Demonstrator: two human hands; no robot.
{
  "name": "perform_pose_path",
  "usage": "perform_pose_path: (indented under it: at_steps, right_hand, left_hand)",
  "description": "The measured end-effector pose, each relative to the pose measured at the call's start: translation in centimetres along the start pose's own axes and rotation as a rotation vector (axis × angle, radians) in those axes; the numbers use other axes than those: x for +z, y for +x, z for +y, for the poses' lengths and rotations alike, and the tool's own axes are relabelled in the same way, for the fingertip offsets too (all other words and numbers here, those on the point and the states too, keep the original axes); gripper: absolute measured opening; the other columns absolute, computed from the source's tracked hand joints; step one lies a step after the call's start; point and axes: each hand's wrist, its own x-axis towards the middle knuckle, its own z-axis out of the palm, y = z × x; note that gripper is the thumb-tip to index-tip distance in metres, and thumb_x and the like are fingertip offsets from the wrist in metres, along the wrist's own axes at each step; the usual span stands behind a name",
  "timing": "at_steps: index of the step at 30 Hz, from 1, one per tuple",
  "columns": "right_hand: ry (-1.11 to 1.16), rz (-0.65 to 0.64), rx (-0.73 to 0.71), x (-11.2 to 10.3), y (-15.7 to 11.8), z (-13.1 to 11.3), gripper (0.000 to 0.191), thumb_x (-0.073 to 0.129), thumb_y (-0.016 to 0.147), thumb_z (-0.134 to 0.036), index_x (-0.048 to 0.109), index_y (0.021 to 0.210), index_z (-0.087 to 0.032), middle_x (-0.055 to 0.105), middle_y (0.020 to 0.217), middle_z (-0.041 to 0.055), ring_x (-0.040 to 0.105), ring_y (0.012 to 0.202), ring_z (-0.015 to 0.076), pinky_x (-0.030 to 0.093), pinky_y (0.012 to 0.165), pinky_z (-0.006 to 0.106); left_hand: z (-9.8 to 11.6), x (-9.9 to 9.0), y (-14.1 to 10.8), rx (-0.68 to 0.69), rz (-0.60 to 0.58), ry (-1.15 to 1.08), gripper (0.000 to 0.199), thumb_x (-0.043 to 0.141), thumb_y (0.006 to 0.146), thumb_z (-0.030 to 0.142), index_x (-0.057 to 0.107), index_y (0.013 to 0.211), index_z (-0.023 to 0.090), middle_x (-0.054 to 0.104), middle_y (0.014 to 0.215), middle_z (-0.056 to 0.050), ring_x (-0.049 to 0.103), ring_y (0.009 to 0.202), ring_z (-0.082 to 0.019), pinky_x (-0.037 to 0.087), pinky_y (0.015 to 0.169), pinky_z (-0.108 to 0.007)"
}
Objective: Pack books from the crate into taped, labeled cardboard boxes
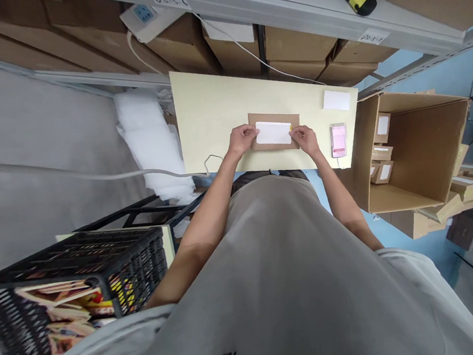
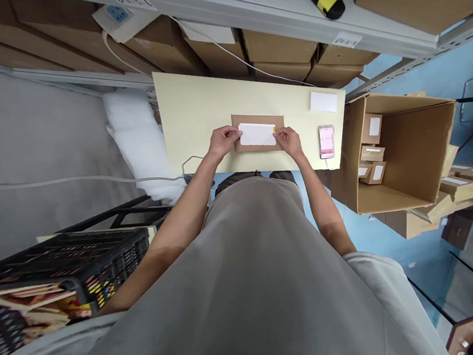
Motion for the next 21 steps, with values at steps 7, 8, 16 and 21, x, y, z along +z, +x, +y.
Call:
perform_pose_path:
  at_steps: [7, 8, 16, 21]
  right_hand:
    - [-0.051, 0.000, -0.013, 0.4, 0.2, 0.4, 0.040, 0.077, 0.099, -0.063, 0.072, 0.085, -0.025, 0.069, 0.093, 0.0046, 0.061, 0.086, 0.0218, 0.057, 0.091, 0.039]
    - [-0.052, 0.001, -0.008, 0.4, 0.2, 0.4, 0.039, 0.076, 0.099, -0.061, 0.072, 0.085, -0.025, 0.069, 0.093, 0.0045, 0.061, 0.086, 0.0216, 0.057, 0.091, 0.039]
    - [-0.057, 0.019, -0.006, 0.7, 0.2, 0.6, 0.028, 0.077, 0.100, -0.047, 0.071, 0.084, -0.025, 0.068, 0.092, 0.0038, 0.059, 0.083, 0.0213, 0.056, 0.091, 0.039]
    - [-0.079, 0.026, -0.024, 0.8, 0.3, 1.0, 0.024, 0.077, 0.102, -0.042, 0.072, 0.086, -0.024, 0.068, 0.092, 0.0031, 0.060, 0.082, 0.0204, 0.055, 0.091, 0.037]
  left_hand:
    - [-0.2, -0.2, 0.2, -0.007, -0.007, 0.009, 0.020, 0.092, 0.077, 0.028, 0.073, 0.075, 0.021, 0.068, 0.075, -0.001, 0.061, 0.078, -0.019, 0.051, 0.081, -0.033]
    - [-0.2, -0.2, 0.2, -0.004, -0.011, 0.011, 0.021, 0.092, 0.077, 0.029, 0.073, 0.076, 0.021, 0.068, 0.075, -0.001, 0.061, 0.078, -0.020, 0.052, 0.082, -0.034]
    - [-0.5, 0.0, 0.2, 0.002, 0.007, 0.024, 0.017, 0.089, 0.078, 0.029, 0.074, 0.077, 0.021, 0.067, 0.074, 0.000, 0.061, 0.078, -0.019, 0.053, 0.083, -0.033]
    - [-1.1, 0.1, 0.3, 0.012, 0.015, 0.031, 0.014, 0.086, 0.081, 0.029, 0.076, 0.082, 0.020, 0.068, 0.076, 0.000, 0.062, 0.077, -0.018, 0.053, 0.083, -0.033]
